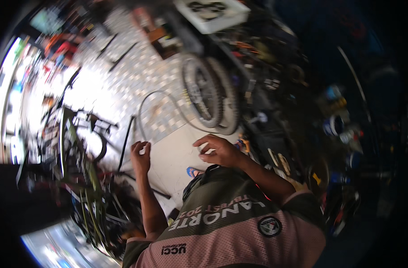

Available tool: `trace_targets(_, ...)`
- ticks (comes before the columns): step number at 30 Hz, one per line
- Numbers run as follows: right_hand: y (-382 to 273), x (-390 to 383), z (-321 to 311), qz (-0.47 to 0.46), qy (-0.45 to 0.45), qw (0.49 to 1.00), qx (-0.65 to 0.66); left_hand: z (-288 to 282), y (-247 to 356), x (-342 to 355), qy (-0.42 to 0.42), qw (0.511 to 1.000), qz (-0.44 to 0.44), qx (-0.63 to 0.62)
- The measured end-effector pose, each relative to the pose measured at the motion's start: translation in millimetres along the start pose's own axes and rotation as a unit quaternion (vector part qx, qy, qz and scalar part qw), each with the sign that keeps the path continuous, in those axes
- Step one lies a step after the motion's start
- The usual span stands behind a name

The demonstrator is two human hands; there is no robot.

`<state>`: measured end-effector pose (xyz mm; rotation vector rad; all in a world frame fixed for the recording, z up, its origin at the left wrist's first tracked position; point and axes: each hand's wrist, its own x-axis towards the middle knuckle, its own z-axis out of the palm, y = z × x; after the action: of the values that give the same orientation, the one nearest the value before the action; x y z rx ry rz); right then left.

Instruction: The person works on a bicycle in a repair shop, using tools to adjust the crankset and chainring. They then attach a pedal to the crank arm and later handle a bicycle wheel and cassette, appearing to prepare them for installation.

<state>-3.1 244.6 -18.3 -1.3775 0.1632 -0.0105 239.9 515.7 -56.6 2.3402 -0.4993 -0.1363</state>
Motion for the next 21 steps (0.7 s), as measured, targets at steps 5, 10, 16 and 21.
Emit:
trace_targets(5,8.8,56.1,124.3,0.007,-0.088,0.996,-0.029,-111.6,-104.0,-82.7,0.102,0.99,-0.088,-0.031)
trace_targets(10,46.4,116.4,249.5,0.033,-0.163,0.986,-0.024,-212.2,-174.6,-181.9,0.235,0.952,-0.199,0.002)
trace_targets(16,111.0,185.7,382.2,0.094,-0.302,0.948,-0.022,-283.7,-213.5,-311.8,0.387,0.879,-0.276,0.018)
trace_targets(21,170.3,248.3,495.6,0.27,-0.307,0.908,0.097,-305.0,-198.1,-366.8,0.44,0.825,-0.355,-0.003)
